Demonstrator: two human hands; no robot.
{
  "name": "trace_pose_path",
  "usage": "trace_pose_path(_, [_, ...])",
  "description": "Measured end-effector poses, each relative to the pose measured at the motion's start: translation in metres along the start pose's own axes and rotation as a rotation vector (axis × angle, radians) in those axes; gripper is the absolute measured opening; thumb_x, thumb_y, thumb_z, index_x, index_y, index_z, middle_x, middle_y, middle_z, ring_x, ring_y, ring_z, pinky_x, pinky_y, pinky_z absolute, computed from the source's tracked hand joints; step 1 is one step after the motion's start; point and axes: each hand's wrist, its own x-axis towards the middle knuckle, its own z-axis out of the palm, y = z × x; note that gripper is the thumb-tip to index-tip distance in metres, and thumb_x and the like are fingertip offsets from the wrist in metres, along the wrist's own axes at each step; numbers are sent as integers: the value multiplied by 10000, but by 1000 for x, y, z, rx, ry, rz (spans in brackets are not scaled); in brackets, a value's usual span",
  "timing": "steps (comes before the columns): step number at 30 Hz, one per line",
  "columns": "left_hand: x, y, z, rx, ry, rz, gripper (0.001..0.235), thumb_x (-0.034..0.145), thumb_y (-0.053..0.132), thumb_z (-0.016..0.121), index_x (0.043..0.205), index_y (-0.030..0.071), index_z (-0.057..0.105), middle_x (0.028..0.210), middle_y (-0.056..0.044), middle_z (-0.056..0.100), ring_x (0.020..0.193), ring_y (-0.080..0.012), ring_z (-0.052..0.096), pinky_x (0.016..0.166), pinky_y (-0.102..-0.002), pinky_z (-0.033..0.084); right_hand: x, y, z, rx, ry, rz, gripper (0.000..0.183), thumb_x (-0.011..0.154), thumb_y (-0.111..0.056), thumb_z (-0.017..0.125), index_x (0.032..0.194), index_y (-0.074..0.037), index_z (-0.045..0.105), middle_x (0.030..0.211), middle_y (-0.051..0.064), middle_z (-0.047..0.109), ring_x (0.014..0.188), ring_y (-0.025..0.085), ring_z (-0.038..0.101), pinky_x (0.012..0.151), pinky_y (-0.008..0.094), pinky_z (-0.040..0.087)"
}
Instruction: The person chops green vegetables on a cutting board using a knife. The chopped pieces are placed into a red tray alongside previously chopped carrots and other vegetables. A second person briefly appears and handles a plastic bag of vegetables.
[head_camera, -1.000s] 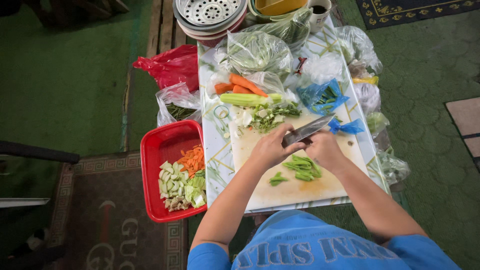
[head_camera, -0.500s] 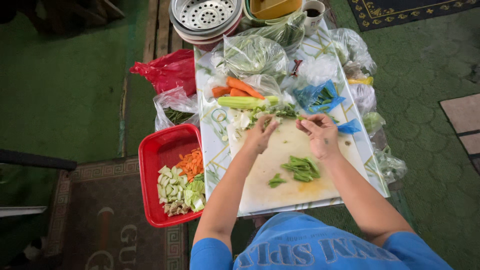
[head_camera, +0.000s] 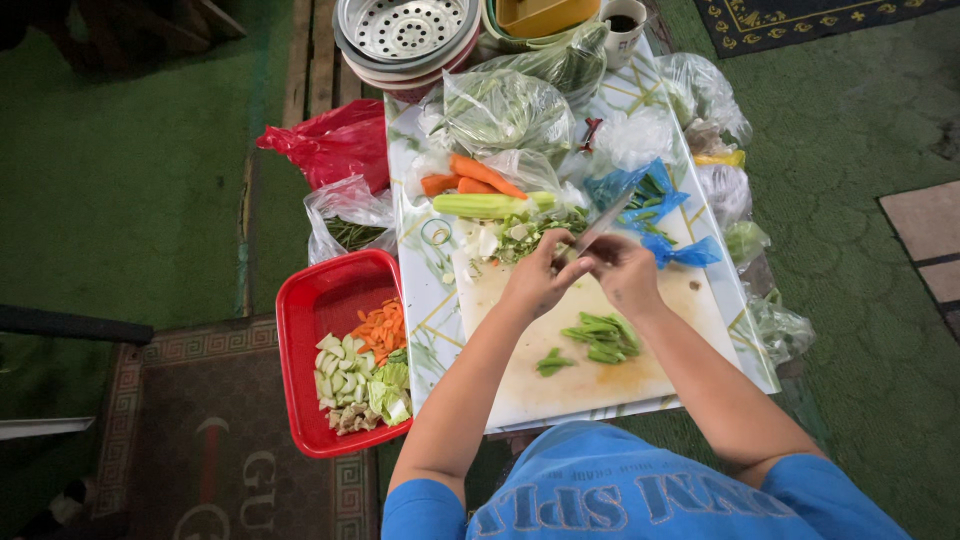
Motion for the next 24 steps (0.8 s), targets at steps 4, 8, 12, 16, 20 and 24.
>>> trace_pose_path(4, [-1, 5, 0, -2, -5, 2, 668, 1007, 825, 630, 1451, 338, 517, 1097, -214, 835, 1193, -498, 782, 1114, -609, 578, 8, -30, 3, -474, 41, -628, 557, 1099, -630, 744, 822, -147, 769, 725, 10, 711, 802, 300, 765, 736, 352, 636])
trace_pose_path(8, [0, 12, 5, -241, 17, -82, 527, 1100, 766, 546, 1381, 321, 555, 765, -74, 704, 741, -342, 732, 699, -472, 584, 9, -50, 11, -606, 240, -1067, 251, 1011, -144, 894, 782, -199, 809, 846, -27, 780, 823, 252, 760, 840, 392, 606])
trace_pose_path(12, [-9, 17, 11, -740, 5, -125, 356, 1228, 547, 467, 1317, 223, 586, 699, -6, 397, 355, -195, 475, 288, -294, 404, 0, -72, 7, -361, 212, -1048, 162, 942, -70, 951, 843, -164, 864, 920, 2, 848, 924, 296, 832, 901, 453, 603])
trace_pose_path(16, [37, -51, 22, -496, 56, -318, 620, 1158, 743, 536, 1519, 248, 629, 928, -141, 696, 484, -202, 624, 372, -333, 534, -43, -88, -6, 244, 190, -103, 44, 1070, -50, 853, 1110, -68, 859, 927, 78, 844, 924, 110, 733, 924, 333, 600])
trace_pose_path(20, [43, -69, 0, -479, 95, -383, 717, 1171, 710, 509, 1618, 151, 554, 957, -183, 648, 509, -241, 637, 368, -341, 559, -61, 18, -32, -31, -254, 102, 179, 986, -165, 860, 1111, -40, 889, 1035, 182, 877, 1047, 317, 811, 952, 440, 625])
trace_pose_path(24, [27, -39, -19, -346, 35, -348, 756, 1179, 671, 468, 1761, 190, 448, 998, -212, 718, 545, -257, 694, 396, -348, 625, -48, 20, -39, -567, -499, 199, 276, 1040, -216, 781, 1194, -34, 919, 1205, 237, 878, 1245, 490, 778, 1145, 578, 572])
